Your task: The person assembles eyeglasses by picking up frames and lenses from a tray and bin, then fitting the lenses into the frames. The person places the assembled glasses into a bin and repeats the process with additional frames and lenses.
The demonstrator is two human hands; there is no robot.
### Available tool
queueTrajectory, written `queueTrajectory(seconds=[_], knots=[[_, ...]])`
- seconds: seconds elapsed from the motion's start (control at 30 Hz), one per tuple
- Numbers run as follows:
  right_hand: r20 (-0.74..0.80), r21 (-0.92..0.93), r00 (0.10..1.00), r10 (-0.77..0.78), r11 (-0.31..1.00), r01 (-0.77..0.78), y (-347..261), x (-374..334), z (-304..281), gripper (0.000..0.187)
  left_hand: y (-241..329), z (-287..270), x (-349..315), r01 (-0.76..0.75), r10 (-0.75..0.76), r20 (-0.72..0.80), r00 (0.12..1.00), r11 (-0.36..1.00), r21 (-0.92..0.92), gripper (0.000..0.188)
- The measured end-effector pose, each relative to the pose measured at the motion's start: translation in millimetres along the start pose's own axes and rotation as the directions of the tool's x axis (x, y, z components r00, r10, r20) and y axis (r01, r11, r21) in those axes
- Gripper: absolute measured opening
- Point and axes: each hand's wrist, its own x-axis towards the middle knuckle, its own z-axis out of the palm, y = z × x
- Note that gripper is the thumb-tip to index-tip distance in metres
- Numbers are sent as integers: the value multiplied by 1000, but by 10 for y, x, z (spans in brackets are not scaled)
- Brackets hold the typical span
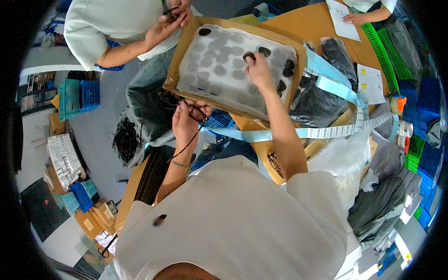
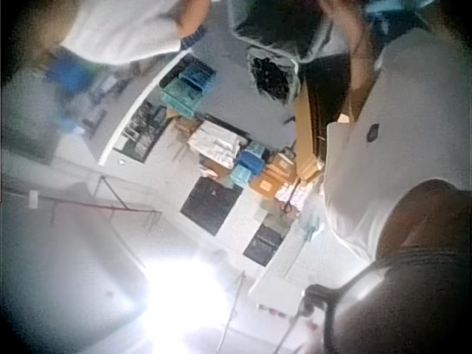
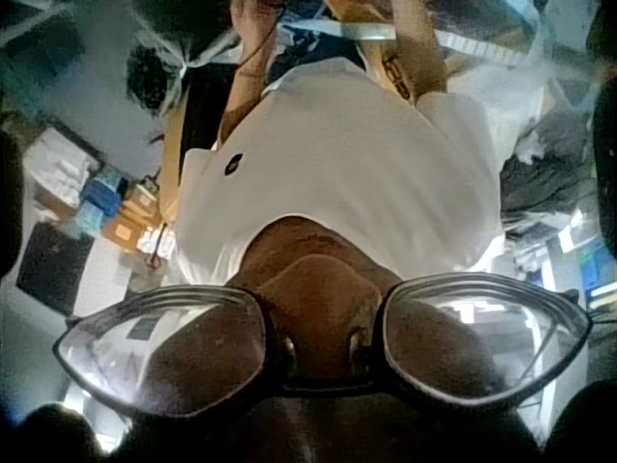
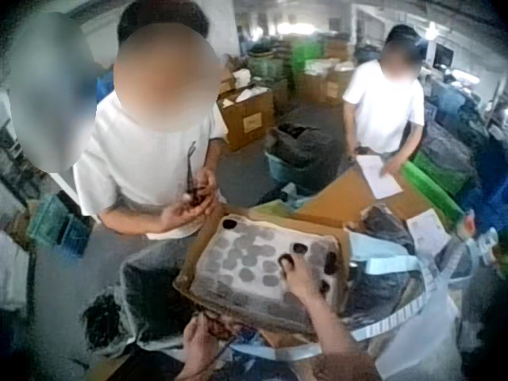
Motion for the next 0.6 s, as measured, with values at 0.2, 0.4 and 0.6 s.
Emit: queueTrajectory(seconds=[0.2,0.4,0.6], knots=[[-95,-70,987,-126,990,119,202,1523,774,31,-4,-140,-350,192,-176,-150,973,976,102,29],[-203,-592,876,-437,767,246,338,1626,1194,29,77,-127,-553,233,-211,-108,972,933,274,30],[-429,-18,883,-192,979,205,-244,413,290,19,106,-441,-428,186,-83,-204,976,807,561,30]])
